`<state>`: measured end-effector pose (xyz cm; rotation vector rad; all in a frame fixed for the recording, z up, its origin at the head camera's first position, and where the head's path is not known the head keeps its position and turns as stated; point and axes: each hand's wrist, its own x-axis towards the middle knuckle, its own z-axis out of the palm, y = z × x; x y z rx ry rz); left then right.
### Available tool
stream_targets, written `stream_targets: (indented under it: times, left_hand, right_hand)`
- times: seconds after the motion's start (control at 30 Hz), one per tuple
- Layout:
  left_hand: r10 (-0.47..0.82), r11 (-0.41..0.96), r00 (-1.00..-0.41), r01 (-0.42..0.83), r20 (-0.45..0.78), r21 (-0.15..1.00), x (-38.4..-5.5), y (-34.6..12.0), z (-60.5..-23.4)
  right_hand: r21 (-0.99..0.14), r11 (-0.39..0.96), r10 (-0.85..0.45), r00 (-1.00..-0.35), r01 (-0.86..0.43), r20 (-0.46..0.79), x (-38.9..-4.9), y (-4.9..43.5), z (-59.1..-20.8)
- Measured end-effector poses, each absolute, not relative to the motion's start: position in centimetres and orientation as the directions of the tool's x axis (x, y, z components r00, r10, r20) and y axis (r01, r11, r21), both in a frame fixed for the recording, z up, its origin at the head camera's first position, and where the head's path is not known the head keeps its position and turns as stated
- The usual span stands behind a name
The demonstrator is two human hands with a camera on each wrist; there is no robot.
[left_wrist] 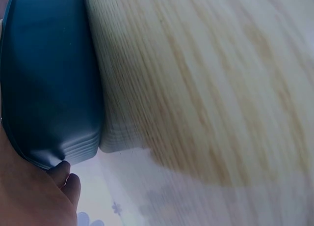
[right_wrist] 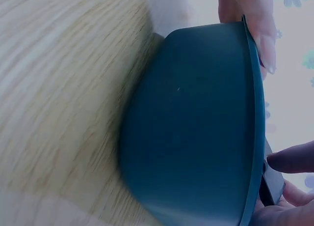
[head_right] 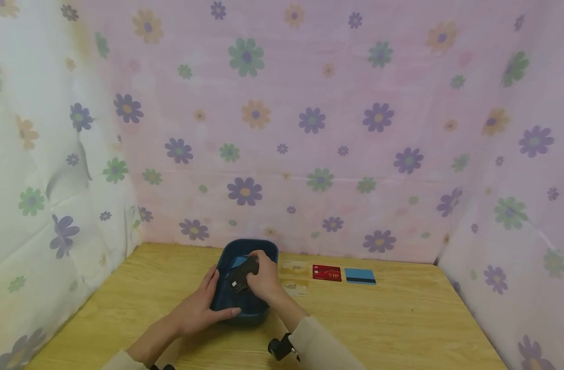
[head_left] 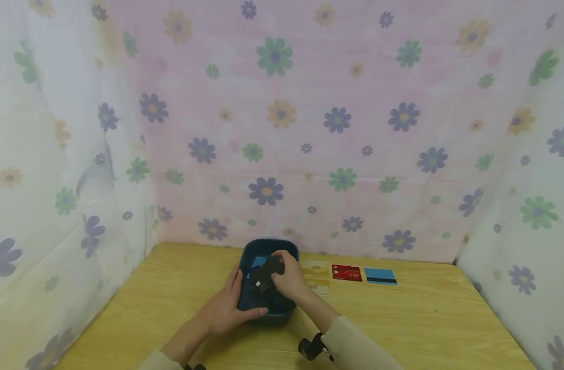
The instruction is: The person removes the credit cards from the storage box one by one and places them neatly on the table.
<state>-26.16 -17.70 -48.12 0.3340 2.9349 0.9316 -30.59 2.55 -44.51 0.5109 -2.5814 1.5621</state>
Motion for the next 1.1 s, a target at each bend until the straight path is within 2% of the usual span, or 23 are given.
stream_targets:
  times: [0.37, 0.7, 1.1]
  left_hand:
    - [0.196, 0.792, -0.980, 0.171, 0.021, 0.586, -25.8, -17.7, -48.4]
    - [0.206, 0.780, -0.978, 0.180, 0.026, 0.599, -25.8, -17.2, -48.4]
    - [0.203, 0.789, -0.978, 0.187, 0.039, 0.585, -26.4, -17.3, -48.2]
  right_hand:
    - [-0.892, 0.362, -0.256, -0.949, -0.272, 0.186, -29.5, 4.7, -45.0]
    - [-0.898, 0.318, -0.230, -0.944, -0.303, 0.236, -29.0, 6.4, -45.2]
    - [-0.928, 0.238, -0.201, -0.950, -0.286, 0.241, -29.1, 8.0, -44.9]
